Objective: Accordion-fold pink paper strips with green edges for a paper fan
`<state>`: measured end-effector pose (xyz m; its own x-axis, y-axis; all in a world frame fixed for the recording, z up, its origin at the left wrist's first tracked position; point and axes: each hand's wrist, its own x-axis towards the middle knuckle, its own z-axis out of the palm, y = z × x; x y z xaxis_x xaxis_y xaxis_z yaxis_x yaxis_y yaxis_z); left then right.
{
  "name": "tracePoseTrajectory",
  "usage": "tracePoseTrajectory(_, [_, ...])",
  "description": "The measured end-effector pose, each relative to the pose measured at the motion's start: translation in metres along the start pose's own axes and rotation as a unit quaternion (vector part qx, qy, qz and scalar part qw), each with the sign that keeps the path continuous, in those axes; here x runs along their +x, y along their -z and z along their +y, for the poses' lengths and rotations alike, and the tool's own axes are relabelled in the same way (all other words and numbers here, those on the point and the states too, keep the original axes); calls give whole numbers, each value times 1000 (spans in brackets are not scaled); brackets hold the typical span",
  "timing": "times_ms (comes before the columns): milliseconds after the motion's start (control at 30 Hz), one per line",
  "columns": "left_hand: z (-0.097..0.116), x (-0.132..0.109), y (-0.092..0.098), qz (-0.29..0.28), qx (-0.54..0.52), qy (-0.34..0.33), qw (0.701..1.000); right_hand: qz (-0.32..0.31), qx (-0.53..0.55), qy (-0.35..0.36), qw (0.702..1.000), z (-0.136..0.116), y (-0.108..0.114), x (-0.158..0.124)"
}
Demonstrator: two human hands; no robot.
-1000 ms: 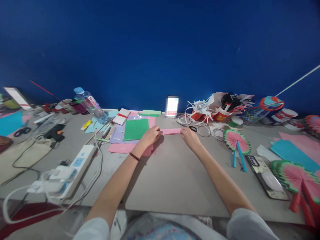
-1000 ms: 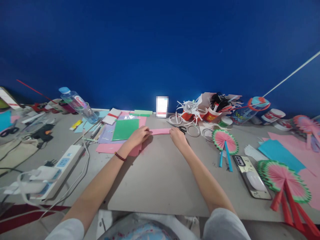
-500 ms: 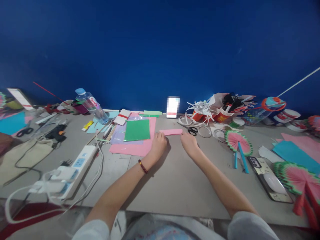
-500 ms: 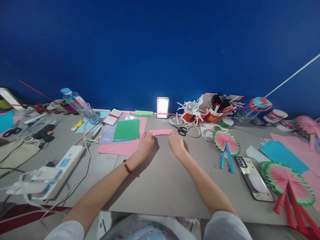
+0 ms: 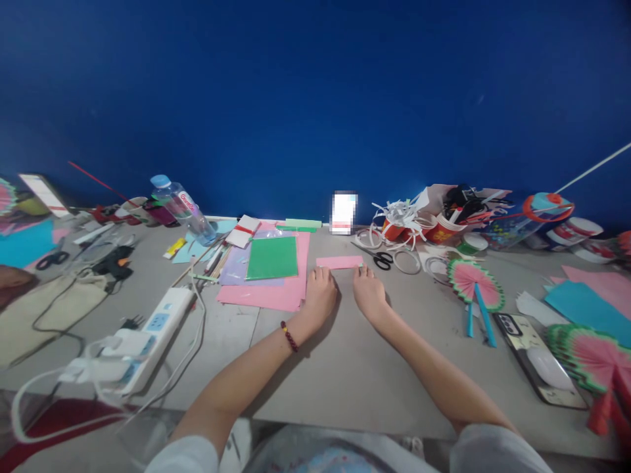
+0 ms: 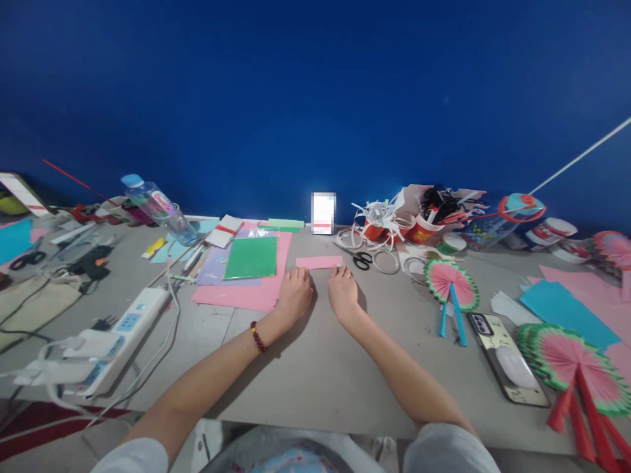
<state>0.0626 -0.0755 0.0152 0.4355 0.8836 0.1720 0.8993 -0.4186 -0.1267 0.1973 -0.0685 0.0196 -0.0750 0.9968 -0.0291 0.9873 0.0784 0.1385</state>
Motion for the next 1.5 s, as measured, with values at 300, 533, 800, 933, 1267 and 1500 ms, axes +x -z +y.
tracePoseTrajectory(300, [-3,1,-6,15,-40,-29,999,27,13,14,999,1,7,-4])
tracePoseTrajectory(533, [-1,1,-6,11,-28,-11,999,-5,9,22,1000,2,1,0])
tracePoseTrajectory(800, [1,3,-5,14,-72,6,997,3,-14,17,1000,-3,-4,1])
tracePoseTrajectory(933, [1,4,-5,16,-86,7,996,7,-42,18,999,-3,-1,2])
tracePoseTrajectory(1267, [-25,19,-4,11,-131,-36,991,9,20,50,999,9,7,8])
tracePoseTrajectory(1500, [-51,33,-18,23,-198,-13,980,31,106,67,992,48,3,30])
